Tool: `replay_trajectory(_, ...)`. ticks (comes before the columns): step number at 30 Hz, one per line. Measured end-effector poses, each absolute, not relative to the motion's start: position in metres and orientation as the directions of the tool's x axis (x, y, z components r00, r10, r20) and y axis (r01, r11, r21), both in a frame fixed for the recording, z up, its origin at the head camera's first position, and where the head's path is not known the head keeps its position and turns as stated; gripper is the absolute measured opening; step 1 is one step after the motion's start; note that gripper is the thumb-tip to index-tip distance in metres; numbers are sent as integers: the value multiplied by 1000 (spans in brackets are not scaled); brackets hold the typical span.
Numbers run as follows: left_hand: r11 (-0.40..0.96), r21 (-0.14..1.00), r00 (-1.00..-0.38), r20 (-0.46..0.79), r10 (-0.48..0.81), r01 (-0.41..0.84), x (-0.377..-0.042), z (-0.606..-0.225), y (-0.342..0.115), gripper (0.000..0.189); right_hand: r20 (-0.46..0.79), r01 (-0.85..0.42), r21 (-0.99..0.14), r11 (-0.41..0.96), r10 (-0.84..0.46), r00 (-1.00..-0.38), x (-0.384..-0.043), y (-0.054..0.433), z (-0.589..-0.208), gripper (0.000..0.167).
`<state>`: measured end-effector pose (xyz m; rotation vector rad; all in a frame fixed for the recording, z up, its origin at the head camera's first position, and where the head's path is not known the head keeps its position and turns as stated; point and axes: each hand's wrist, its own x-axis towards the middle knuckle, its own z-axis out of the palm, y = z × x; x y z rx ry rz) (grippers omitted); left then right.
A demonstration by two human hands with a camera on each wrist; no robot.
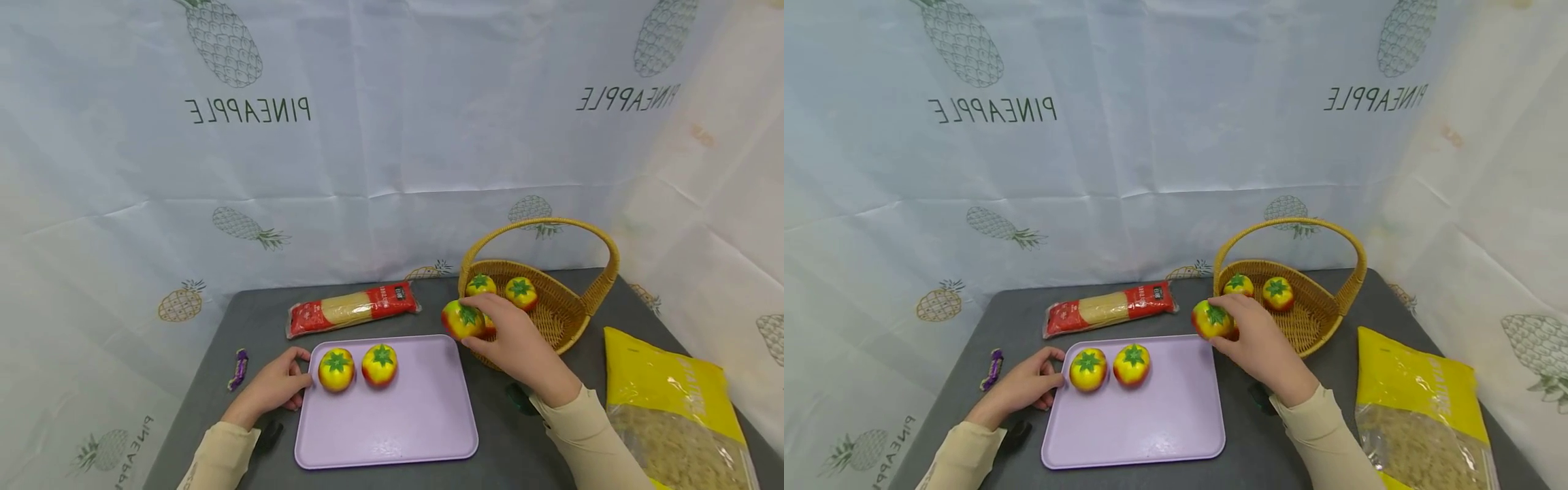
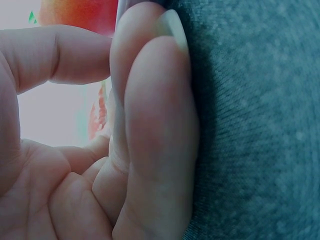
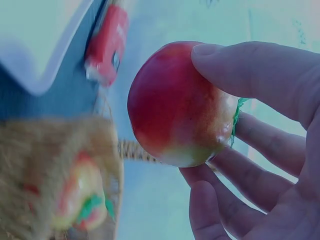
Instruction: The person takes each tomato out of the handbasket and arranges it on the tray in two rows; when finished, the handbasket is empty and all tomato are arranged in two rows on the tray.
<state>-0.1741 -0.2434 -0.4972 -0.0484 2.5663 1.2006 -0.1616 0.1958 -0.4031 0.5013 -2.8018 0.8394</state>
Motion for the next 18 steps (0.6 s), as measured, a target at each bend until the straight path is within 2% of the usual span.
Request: replay_trajectory(18,638,750,-945,-309,103,-176,-173,-492,-243,46,145,-321,-545,775,-290,-946,-157,158,-443,62)
